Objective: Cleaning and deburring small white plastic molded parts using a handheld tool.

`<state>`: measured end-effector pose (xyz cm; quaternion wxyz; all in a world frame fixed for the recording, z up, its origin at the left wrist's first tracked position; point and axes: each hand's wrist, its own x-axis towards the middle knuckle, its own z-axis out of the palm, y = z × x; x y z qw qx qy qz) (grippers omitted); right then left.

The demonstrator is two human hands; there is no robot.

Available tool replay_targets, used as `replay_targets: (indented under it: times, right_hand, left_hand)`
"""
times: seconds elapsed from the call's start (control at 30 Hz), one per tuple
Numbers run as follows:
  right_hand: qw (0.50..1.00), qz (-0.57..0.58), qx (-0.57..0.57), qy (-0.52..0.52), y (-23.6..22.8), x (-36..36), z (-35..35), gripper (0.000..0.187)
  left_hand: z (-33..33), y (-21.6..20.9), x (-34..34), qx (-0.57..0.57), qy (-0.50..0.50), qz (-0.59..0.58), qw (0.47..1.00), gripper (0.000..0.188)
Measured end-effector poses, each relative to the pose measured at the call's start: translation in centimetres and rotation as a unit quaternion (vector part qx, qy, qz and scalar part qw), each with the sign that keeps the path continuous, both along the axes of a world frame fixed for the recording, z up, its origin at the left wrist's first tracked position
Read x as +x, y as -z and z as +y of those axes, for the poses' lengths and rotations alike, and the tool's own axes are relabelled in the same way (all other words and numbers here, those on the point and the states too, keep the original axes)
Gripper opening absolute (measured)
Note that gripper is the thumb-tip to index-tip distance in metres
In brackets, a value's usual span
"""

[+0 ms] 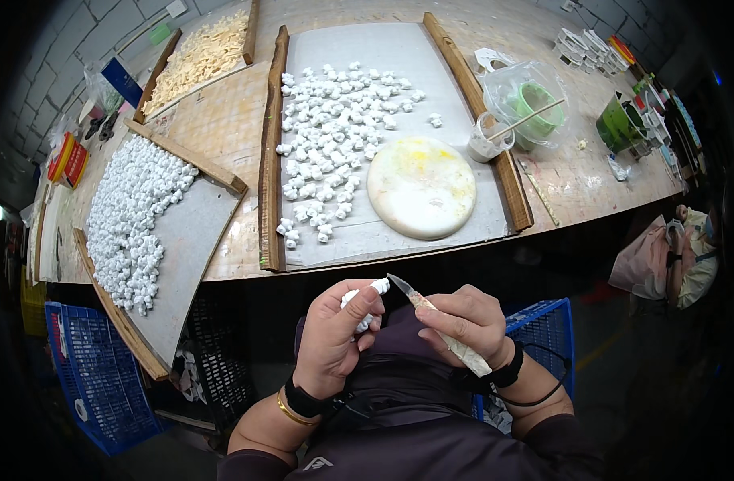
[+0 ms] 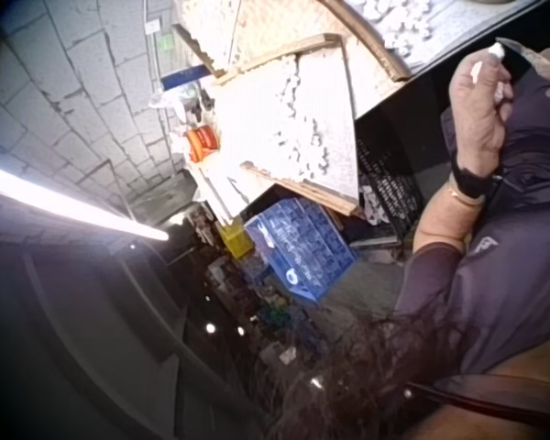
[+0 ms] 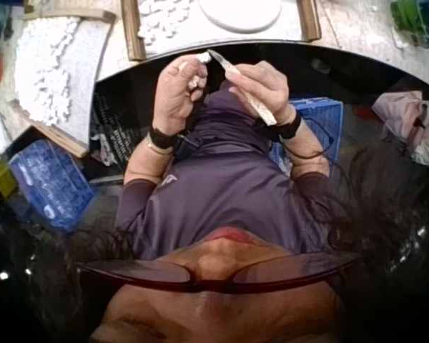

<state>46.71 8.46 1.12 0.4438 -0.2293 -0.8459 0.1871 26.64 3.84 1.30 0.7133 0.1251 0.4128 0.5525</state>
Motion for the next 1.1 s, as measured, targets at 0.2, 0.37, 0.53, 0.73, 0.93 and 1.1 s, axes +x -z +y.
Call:
replay_targets:
  times: [0.2,0.37,0.53,0.73,0.93,1.1]
  right_hand:
    - [0.999,0.002,0.017,0.049,0.7,0.1,0.0,0.040]
    - [0.998,0.002,0.022,0.067,-0.1,-0.6,0.6,0.042]
    - [0.998,0.006,0.025,0.051,-1.2,-1.3,1.0,0.036]
    - [0.999,0.026,-0.021,-0.005,-0.6,-0.6,-0.2,0.035]
    - [0.999,0.014,-0.028,-0.032,0.1,-0.4,-0.4,0.033]
    - [0.999,0.014,-0.031,-0.017,0.1,-0.5,-0.5,0.033]
  left_hand:
    - [0.1,-0.2,0.1,-0.004,-0.006,0.018,1.000,0.020]
    - [0.0,0.1,0.4,0.019,0.002,0.054,0.998,0.020]
    - [-0.2,0.1,0.3,0.025,0.004,0.064,0.998,0.021]
    - [-0.2,0.1,0.0,0.006,-0.001,0.016,1.000,0.019]
    - [-0.2,0.1,-0.1,0.013,0.005,-0.015,1.000,0.020]
    - [-0.1,0.0,-0.2,0.005,0.011,-0.026,1.000,0.020]
